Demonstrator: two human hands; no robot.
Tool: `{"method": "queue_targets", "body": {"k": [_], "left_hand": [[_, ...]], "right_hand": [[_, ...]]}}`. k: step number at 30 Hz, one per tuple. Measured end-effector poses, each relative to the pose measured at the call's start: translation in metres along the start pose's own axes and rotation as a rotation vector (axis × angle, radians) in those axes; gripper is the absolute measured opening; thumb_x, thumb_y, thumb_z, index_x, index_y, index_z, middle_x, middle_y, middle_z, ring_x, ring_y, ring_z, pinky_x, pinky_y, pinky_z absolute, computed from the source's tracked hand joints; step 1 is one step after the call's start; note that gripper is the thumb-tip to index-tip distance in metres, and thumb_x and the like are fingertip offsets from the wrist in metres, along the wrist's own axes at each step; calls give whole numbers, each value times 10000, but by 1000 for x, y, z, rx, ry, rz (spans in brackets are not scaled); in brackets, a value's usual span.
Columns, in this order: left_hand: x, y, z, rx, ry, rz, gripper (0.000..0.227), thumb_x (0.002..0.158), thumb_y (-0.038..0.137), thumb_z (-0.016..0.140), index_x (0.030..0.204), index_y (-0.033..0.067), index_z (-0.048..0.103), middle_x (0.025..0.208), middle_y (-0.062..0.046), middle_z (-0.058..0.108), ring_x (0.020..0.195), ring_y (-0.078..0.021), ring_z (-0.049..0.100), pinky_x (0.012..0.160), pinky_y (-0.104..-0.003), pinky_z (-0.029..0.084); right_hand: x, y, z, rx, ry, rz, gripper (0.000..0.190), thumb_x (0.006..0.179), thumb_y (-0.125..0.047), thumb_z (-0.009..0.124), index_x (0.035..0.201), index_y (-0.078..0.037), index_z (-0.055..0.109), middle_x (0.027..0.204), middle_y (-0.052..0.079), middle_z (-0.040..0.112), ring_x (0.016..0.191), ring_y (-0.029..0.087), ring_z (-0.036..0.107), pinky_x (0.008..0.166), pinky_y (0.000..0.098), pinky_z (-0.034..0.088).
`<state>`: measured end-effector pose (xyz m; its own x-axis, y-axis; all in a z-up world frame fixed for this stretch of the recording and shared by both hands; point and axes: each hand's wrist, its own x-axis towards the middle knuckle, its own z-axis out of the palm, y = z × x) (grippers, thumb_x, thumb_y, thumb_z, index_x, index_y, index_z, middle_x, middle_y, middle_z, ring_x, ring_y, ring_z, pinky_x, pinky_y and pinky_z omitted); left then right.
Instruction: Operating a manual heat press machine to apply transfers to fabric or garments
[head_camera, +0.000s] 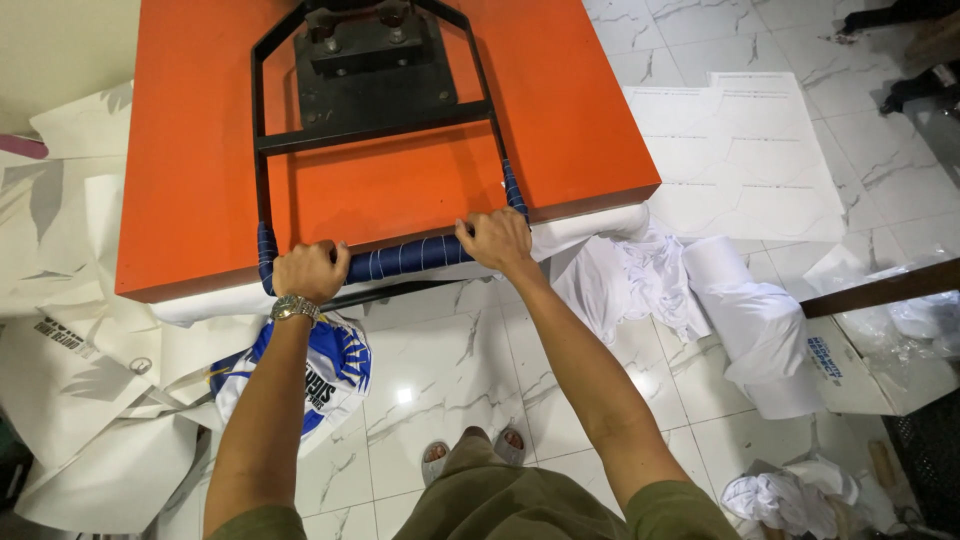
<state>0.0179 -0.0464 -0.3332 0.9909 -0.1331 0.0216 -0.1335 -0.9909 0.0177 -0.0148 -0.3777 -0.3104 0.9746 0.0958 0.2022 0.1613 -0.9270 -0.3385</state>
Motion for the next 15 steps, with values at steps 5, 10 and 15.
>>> {"method": "queue_targets", "body": {"k": [5,10,15], "left_hand": [[-3,0,1,15,88,4,516,1002,523,371,867,206,755,682,-78,712,703,-306,758,655,-398,557],[-5,0,6,8,180,12,474,997,493,398,909,212,769,669,-75,710,682,-310,756,647,-397,574],[-6,-1,6,15,214,22,450,999,472,411,942,224,782,665,-61,711,670,-294,755,645,-389,579]], "right_hand": [[-1,-1,-2,28,19,-12,524,1008,-465,489,648,-134,676,541,106,657,581,281,702,838,387,551],[-1,-1,-1,22,29,-15,521,1003,-468,492,653,-132,680,535,105,651,572,278,699,830,386,550],[-1,-2,-1,27,35,-5,513,991,-464,509,654,-119,682,531,113,645,577,292,698,826,388,546]]}}
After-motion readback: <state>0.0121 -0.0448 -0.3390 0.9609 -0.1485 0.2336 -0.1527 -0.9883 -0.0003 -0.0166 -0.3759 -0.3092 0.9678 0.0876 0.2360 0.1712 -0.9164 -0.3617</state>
